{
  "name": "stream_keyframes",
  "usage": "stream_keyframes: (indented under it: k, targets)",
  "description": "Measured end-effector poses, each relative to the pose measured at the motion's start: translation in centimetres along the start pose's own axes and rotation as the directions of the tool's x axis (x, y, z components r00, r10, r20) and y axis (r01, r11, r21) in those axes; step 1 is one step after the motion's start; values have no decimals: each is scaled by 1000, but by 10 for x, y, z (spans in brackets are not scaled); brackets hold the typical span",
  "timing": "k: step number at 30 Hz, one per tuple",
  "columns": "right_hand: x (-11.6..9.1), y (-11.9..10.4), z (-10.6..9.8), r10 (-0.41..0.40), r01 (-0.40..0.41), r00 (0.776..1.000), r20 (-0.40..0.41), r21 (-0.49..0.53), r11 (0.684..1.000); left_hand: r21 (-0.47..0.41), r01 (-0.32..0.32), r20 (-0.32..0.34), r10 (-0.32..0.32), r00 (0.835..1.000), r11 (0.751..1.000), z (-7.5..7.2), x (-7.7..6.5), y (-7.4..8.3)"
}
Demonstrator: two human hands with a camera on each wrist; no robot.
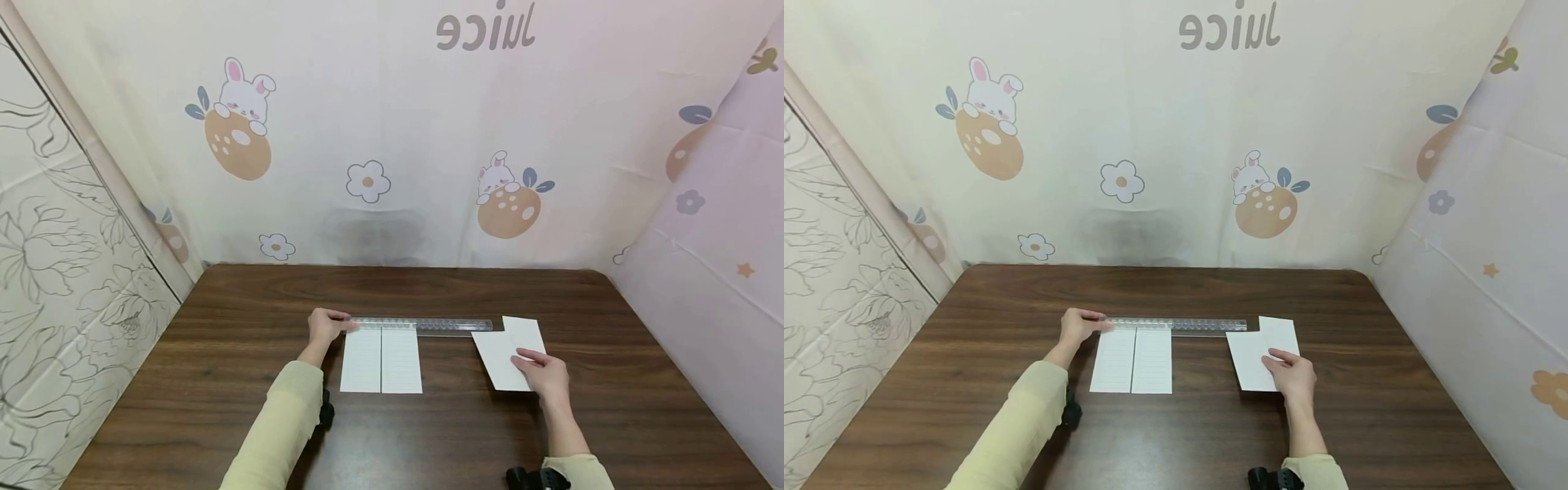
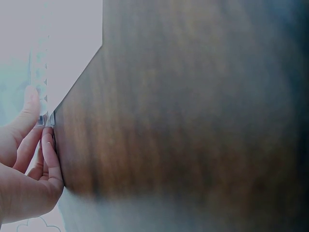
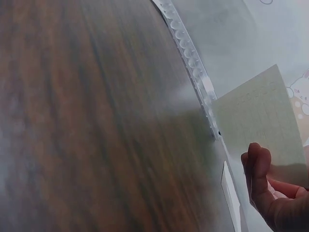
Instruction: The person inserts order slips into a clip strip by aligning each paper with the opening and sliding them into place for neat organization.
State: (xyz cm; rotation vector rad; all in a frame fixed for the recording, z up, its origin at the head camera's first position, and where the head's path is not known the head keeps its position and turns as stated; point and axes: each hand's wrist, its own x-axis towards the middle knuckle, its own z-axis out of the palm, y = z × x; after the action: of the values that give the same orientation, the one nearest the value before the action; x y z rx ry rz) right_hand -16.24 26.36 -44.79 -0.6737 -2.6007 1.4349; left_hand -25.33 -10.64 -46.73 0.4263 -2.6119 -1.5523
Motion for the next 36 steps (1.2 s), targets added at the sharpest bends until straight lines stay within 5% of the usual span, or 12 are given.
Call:
stream_keyframes:
  k: [31,36]
  targets:
    - [15,-8,20,-9,9,1000,26,19,1000,-7,41,4,-41,999,999,2,3,-2]
    - [16,-8,24,6,-7,999,40,27,1000,14,8,-10,-8,1000,1000,3,5,-4]
